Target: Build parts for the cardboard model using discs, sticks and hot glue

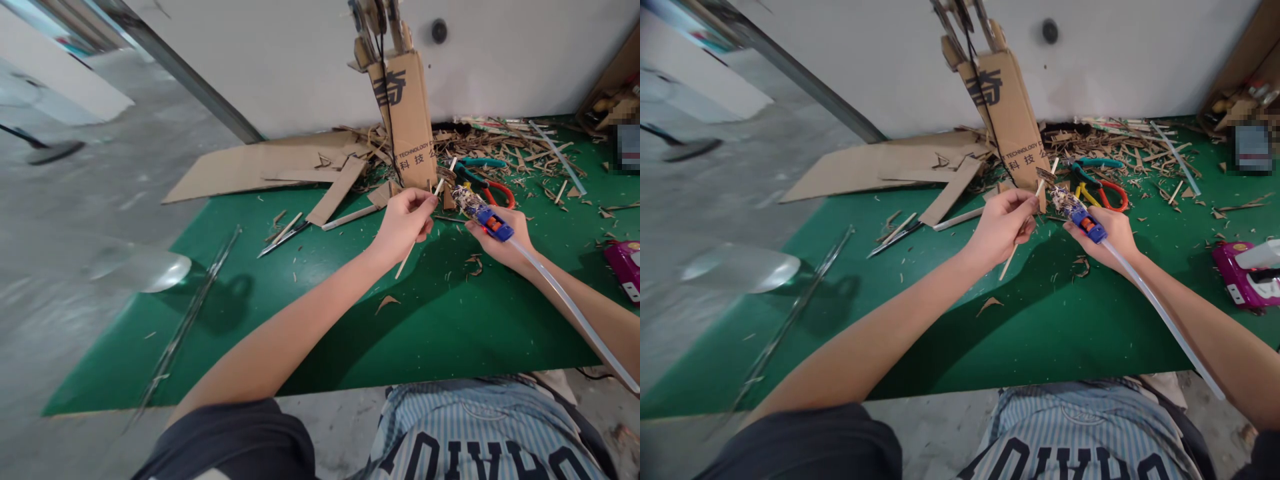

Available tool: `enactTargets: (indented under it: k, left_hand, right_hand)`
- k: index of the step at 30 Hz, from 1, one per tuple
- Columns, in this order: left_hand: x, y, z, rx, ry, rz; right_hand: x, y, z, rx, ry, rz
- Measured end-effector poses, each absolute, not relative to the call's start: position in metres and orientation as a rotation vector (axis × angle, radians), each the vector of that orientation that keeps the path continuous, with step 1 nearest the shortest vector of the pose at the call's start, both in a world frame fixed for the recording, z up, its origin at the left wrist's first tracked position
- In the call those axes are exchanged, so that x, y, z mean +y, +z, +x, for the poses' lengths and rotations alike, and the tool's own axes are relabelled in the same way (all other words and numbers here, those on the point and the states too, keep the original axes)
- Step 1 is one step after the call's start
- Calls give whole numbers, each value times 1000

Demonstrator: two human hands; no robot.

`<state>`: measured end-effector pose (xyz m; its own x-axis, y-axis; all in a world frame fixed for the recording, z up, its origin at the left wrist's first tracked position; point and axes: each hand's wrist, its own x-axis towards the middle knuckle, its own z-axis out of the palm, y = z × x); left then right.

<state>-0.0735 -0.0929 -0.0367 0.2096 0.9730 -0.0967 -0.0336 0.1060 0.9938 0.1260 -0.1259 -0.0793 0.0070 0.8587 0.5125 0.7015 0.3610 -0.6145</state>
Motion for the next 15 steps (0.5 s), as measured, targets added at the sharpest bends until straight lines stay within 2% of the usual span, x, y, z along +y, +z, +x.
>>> enactTargets:
  k: [15]
  left_hand:
    - [-94,-39,-75,1033,986,1254]
  right_hand:
    - [-127,-77,124,-1754,195,-1402]
